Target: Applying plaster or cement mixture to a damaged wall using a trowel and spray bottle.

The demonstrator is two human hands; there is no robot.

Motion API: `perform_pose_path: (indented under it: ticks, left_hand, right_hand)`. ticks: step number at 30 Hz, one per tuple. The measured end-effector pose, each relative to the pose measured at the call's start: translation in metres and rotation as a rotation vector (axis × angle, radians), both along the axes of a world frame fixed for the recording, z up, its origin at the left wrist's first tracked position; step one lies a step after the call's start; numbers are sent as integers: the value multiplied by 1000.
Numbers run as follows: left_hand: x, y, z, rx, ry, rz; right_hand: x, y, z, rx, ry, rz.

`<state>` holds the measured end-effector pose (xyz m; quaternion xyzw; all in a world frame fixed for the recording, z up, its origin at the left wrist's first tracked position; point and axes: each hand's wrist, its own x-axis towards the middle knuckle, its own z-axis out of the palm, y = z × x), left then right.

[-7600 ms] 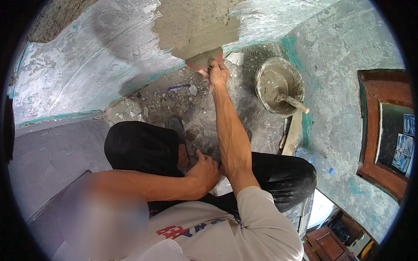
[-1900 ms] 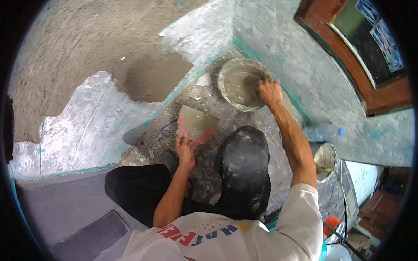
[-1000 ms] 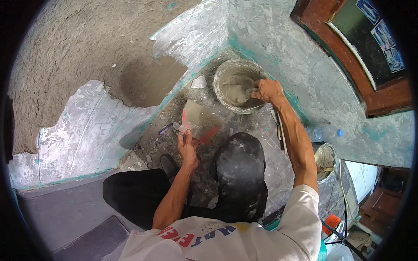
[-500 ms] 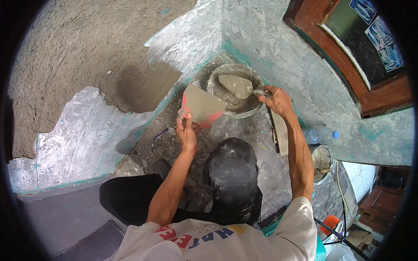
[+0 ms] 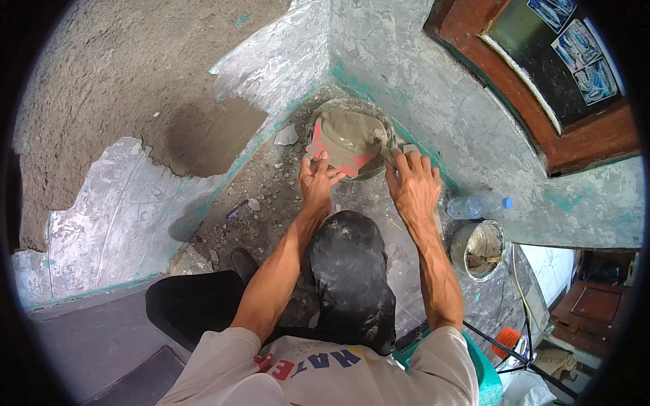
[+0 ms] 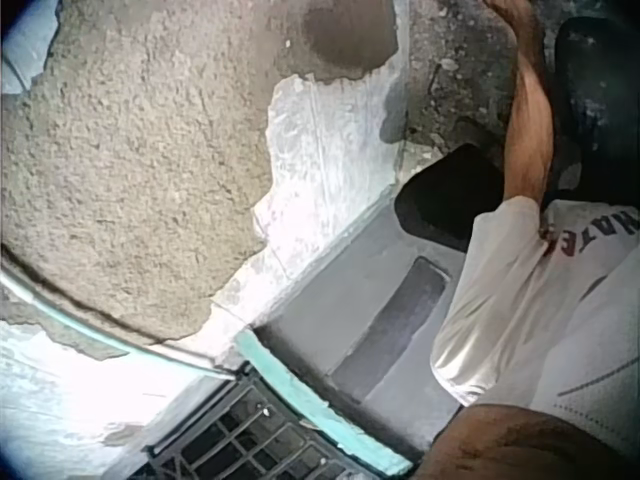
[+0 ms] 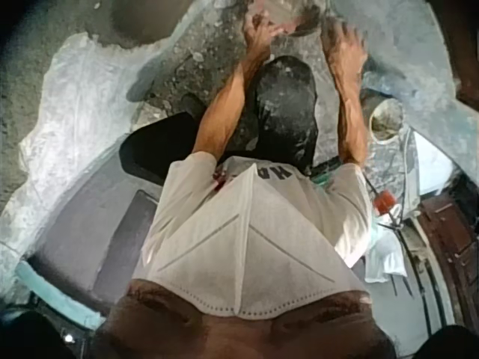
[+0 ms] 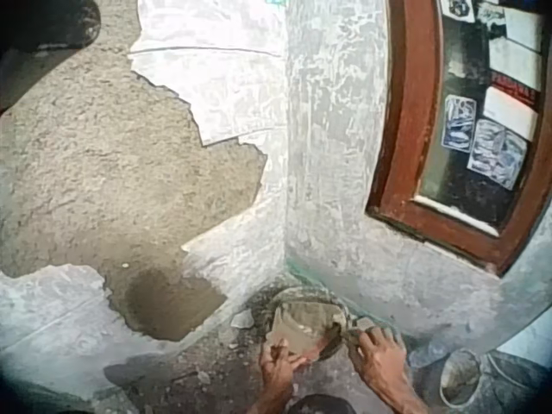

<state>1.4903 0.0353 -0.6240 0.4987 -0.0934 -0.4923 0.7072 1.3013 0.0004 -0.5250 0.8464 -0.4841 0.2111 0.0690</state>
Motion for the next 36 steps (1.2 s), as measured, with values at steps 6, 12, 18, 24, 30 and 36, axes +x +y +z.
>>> perform_pose_path:
  ticks: [6,12,18,24,30,36]
  left_hand:
    - [0,9,-4,32,15,-20]
    - [8,12,-6,32,51,-32]
    - [21,29,10,-23,79,-16]
    - [52,66,12,-5,102,168]
    - [70,91,18,-48,130,310]
    - [55,77,57,-209,256,435]
  right_hand:
    - [-6,5,-5,-121,-11,4]
    - [6,6,-6,-31,-83,74]
    - [-5,-8,-22,210,-473,-188]
    - [0,-58,-62,391,-46,-153]
    - [58,-53,-40,141,39,54]
    - [124,-2,-20,1815,-1322,256]
